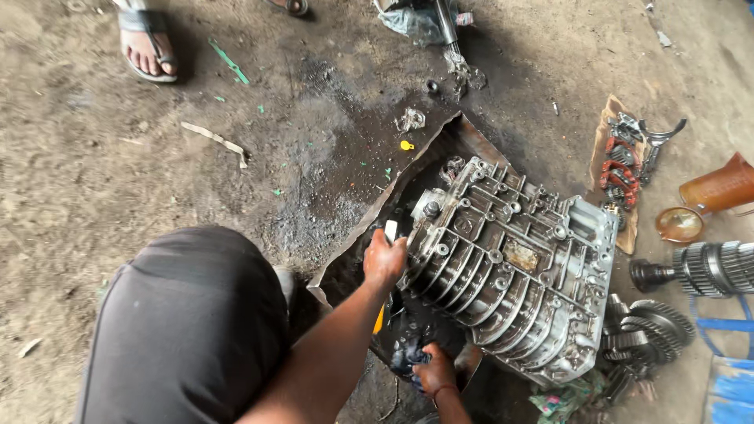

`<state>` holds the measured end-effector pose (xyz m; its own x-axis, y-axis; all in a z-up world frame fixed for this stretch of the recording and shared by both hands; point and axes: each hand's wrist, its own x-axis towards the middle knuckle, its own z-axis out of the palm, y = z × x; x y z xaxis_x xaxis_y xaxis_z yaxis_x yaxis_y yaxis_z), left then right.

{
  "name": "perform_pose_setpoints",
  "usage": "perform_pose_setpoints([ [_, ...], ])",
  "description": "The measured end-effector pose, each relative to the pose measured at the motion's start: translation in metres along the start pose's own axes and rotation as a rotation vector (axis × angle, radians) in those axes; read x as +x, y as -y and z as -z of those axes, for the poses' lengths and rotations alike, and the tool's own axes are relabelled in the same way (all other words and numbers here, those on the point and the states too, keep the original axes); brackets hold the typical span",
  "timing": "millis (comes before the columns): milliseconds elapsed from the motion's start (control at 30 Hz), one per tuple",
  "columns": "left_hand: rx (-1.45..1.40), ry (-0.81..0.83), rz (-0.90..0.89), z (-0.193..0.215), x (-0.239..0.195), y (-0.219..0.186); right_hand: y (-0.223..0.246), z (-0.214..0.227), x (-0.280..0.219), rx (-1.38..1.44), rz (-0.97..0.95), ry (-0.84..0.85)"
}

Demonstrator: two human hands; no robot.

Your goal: The person scrubs the inside of a disassembled engine block with a yellow-handled brush and wipes it with a dark rag. The person repeatedly scrubs different sections of the engine block's internal channels and surfaces.

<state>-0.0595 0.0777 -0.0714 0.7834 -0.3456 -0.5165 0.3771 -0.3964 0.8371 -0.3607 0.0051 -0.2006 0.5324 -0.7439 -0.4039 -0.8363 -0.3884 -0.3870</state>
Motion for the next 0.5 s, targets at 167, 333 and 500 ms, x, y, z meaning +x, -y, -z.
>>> perform_pose_setpoints([
  [167,-0.259,0.065,-0.258,-0.035,0.019,-0.024,0.022,0.054,-0.009,0.835,-0.296,0.076],
  [333,-0.447,0.137,-0.283,-0.086,0.04,-0.021,0.1,0.168,-0.033,1.112,0.212,-0.057],
  [500,-0.472,0.241,-0.291,-0.113,0.059,-0.018,0.203,0.248,-0.003,0.989,0.287,-0.251],
])
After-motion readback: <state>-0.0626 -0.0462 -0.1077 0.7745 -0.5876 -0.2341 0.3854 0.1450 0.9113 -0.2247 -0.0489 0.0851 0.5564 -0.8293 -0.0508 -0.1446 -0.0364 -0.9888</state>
